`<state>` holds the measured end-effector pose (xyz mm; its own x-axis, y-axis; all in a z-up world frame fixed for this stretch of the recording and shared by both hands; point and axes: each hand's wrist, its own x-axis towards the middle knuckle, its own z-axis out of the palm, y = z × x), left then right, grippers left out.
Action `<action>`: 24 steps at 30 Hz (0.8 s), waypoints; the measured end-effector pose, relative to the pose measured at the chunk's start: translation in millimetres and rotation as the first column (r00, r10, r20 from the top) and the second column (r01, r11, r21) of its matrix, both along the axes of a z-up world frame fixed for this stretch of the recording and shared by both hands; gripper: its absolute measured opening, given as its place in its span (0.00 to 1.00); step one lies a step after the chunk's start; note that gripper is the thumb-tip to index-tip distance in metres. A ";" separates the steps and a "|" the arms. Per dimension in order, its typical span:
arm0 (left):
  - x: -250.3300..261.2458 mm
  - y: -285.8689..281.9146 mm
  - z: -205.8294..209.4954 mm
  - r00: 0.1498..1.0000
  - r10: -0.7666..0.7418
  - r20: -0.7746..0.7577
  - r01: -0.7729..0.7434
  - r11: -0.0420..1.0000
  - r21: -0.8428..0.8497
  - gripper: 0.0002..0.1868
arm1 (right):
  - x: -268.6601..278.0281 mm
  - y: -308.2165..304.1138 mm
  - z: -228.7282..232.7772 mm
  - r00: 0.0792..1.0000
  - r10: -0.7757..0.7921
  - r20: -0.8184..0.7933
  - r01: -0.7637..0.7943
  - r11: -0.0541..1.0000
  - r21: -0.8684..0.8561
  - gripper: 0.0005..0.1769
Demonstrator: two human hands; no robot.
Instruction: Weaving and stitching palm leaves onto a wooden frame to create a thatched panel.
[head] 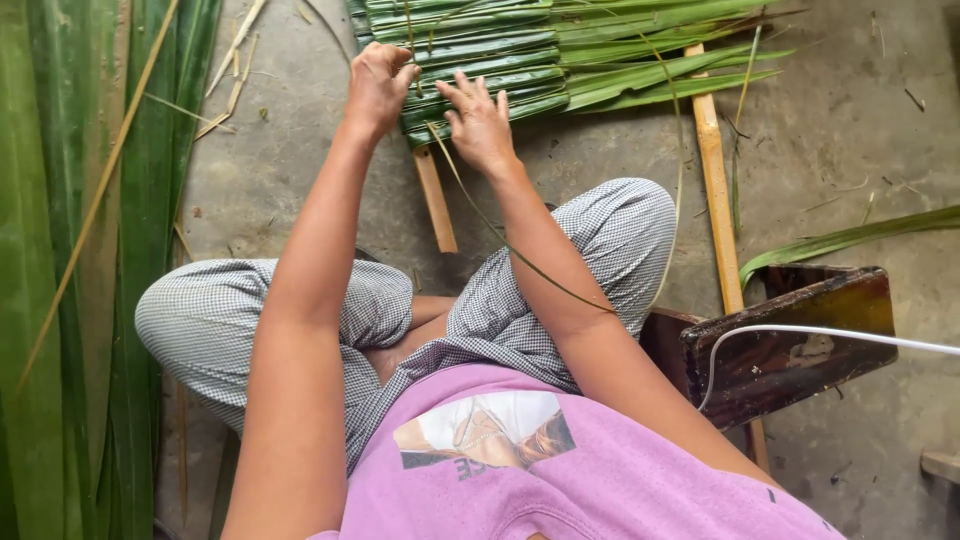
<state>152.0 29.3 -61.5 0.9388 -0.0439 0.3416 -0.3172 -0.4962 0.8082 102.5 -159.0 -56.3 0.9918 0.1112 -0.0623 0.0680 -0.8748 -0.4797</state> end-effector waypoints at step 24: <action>66.4 10.4 18.7 0.999 0.014 -0.031 -0.012 0.997 0.075 0.04 | -3.6 10.9 1.0 0.998 -0.007 -0.065 0.004 0.999 -0.044 0.28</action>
